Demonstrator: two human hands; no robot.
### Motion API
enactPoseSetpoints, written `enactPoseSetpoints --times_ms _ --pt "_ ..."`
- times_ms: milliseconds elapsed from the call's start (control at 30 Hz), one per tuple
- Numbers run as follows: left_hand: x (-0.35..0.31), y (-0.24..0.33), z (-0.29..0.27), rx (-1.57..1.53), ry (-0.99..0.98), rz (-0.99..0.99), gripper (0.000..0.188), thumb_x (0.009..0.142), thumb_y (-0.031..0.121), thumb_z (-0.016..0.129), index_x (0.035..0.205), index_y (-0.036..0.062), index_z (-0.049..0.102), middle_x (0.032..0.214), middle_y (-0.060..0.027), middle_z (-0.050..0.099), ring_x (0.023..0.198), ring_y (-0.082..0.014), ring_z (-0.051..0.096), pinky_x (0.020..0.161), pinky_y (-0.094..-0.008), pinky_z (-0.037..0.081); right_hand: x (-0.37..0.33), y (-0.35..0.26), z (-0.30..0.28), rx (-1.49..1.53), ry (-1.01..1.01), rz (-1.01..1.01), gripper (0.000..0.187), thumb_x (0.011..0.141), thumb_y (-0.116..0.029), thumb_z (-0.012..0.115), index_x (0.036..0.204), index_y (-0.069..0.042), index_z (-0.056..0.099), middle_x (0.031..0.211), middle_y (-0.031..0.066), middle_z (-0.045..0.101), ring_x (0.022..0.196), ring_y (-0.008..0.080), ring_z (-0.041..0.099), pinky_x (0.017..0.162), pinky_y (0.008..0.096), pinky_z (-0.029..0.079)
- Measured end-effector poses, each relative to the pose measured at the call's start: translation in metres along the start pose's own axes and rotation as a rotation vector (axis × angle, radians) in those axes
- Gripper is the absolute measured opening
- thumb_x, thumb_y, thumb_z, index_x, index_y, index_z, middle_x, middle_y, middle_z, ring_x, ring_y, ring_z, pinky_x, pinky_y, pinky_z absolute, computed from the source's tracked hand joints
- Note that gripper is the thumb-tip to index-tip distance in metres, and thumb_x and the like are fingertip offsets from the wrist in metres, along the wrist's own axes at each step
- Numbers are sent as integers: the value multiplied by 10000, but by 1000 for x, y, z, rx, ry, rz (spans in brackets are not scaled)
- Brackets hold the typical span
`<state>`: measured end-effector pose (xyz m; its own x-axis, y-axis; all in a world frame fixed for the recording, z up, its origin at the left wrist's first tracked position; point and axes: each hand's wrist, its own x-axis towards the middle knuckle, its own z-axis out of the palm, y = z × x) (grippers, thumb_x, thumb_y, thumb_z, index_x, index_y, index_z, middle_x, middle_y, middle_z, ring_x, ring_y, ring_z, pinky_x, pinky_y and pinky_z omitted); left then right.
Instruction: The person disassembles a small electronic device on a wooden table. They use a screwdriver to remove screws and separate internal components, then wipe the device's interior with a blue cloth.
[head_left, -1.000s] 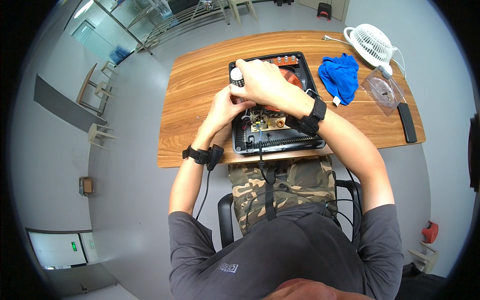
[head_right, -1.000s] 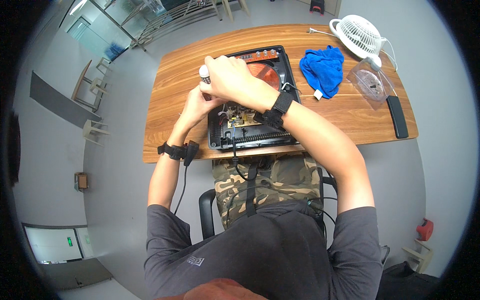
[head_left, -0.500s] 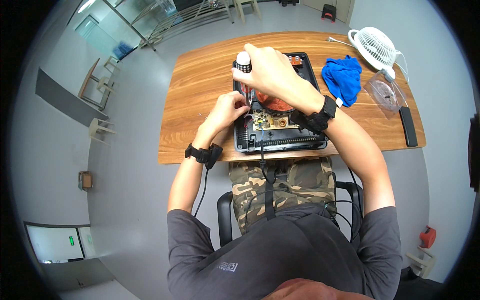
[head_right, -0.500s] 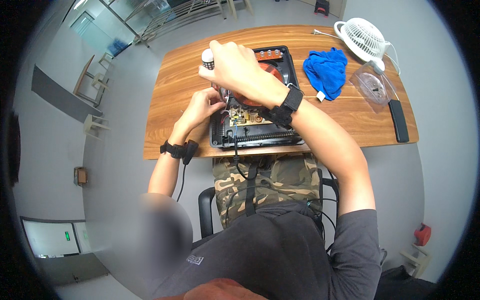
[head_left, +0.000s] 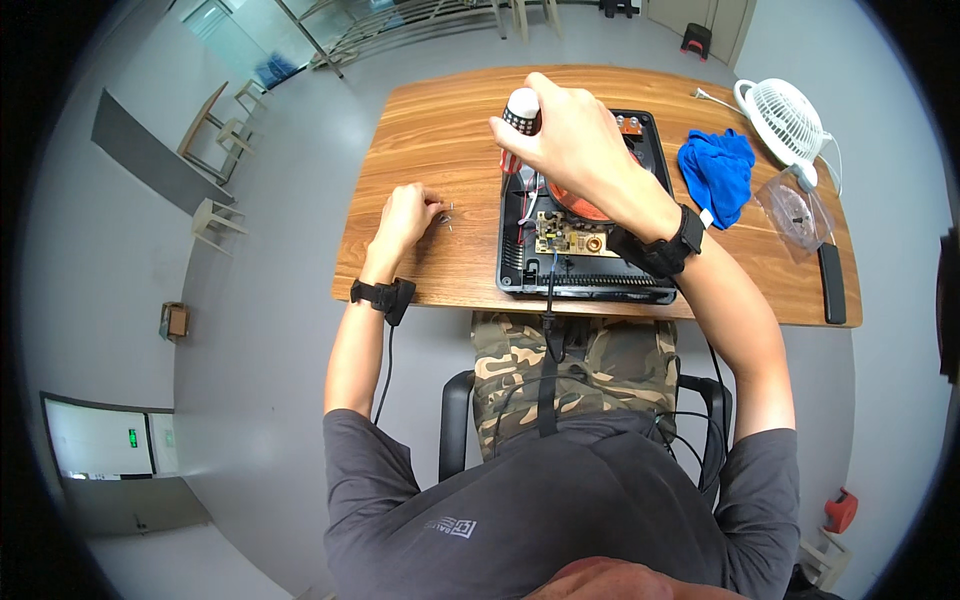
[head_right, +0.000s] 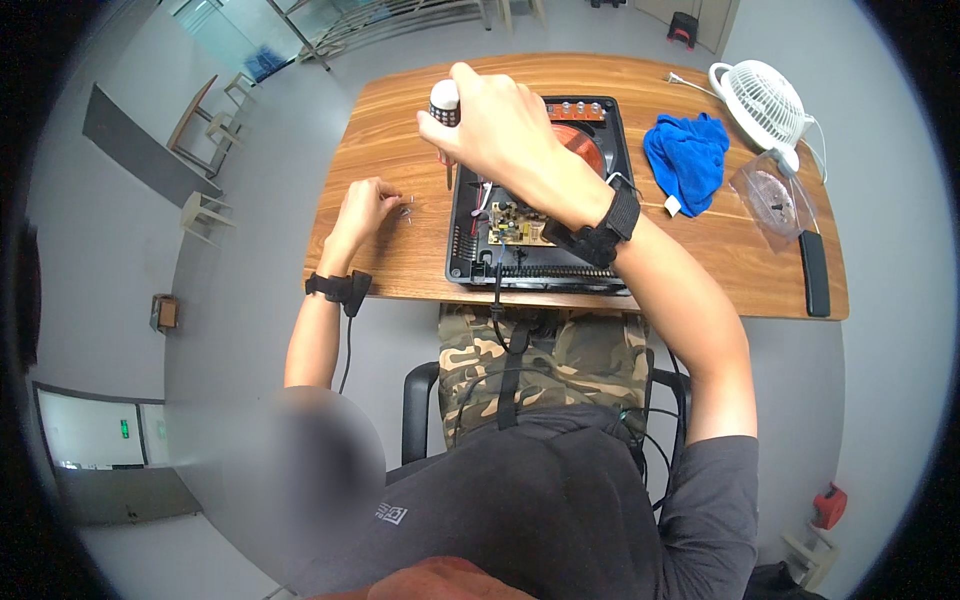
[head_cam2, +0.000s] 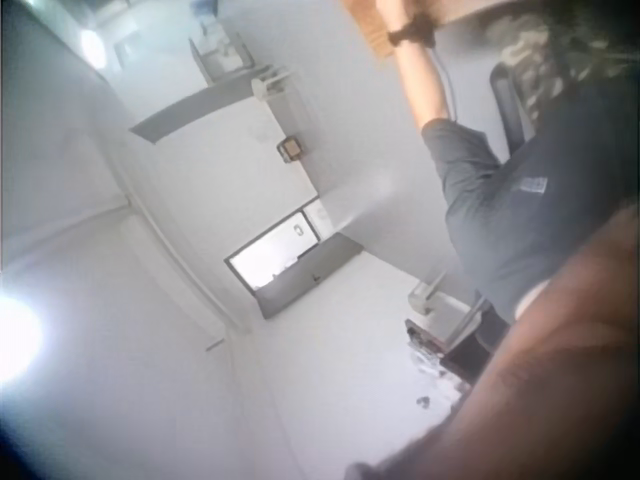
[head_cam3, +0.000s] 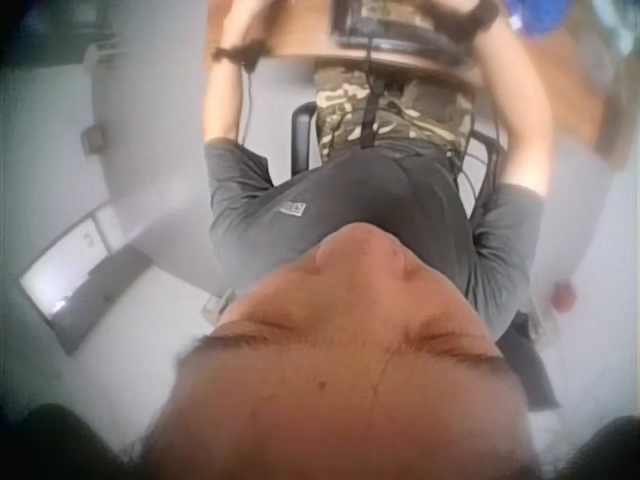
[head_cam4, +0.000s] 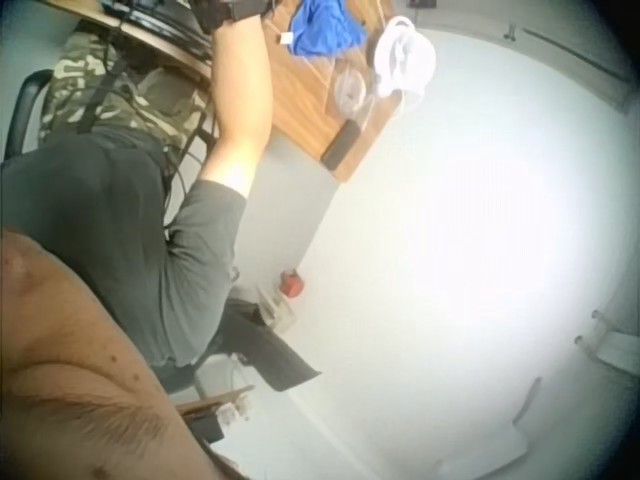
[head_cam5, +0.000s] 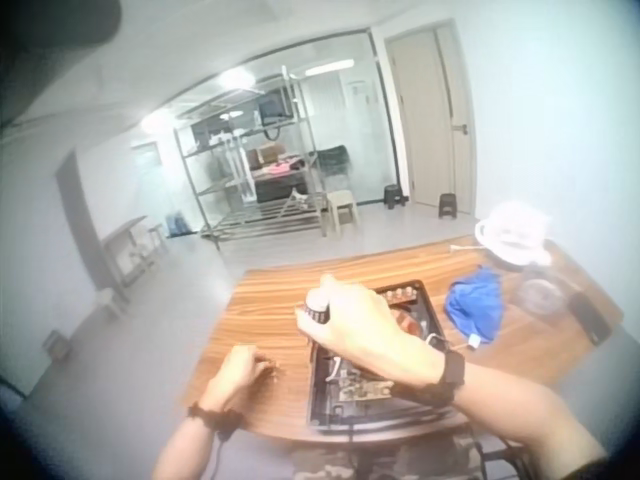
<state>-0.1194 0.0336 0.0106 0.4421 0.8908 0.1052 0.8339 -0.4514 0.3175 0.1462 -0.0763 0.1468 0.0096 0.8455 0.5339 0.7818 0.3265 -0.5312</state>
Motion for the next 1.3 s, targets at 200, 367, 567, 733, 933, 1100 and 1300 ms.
enactPoseSetpoints --times_ms 200,367,567,733,933,1100,1300 --pt "2 -19 19 81 29 42 162 837 110 719 968 33 773 937 -223 711 928 -387 689 823 -453 546 -3 13 14 -45 14 -44 459 874 -441 699 883 0 574 711 212 667 714 419 671 660 480 533" --pt "10 -27 32 136 60 71 141 839 82 722 954 13 764 981 -207 710 938 -386 689 834 -459 557 -5 10 8 -70 -29 3 426 864 -388 705 893 23 597 748 244 681 763 431 694 709 499 557" --pt "9 -23 36 116 107 124 150 840 70 711 969 18 766 961 -213 705 937 -395 679 831 -458 545 -12 24 5 -92 -37 -1 429 867 -397 700 908 17 598 774 251 684 777 440 689 713 508 556" --pt "8 -25 33 90 44 113 169 833 61 717 985 2 760 963 -222 701 938 -402 676 828 -457 543 -14 23 5 -87 -58 -5 435 869 -401 699 902 18 587 767 249 679 768 442 683 704 502 547" --pt "9 -32 27 7 42 97 178 854 45 702 1021 10 753 1009 -213 699 953 -390 674 815 -450 554 -16 21 5 -40 -76 -23 430 857 -395 687 898 24 600 750 256 677 756 441 691 701 506 563" --pt "-1 23 -4 -353 59 208 242 908 49 655 1137 20 727 876 -93 654 721 -183 633 712 -324 527 -20 11 -4 -87 -137 -31 433 847 -399 682 919 24 622 742 240 682 734 425 696 688 492 570" --pt "-10 93 -16 -725 -280 383 203 883 80 671 1079 31 653 917 -7 631 776 -81 548 700 -261 464 -29 18 5 -151 -107 -186 423 833 -441 712 940 -39 632 774 181 697 769 369 704 642 460 556"
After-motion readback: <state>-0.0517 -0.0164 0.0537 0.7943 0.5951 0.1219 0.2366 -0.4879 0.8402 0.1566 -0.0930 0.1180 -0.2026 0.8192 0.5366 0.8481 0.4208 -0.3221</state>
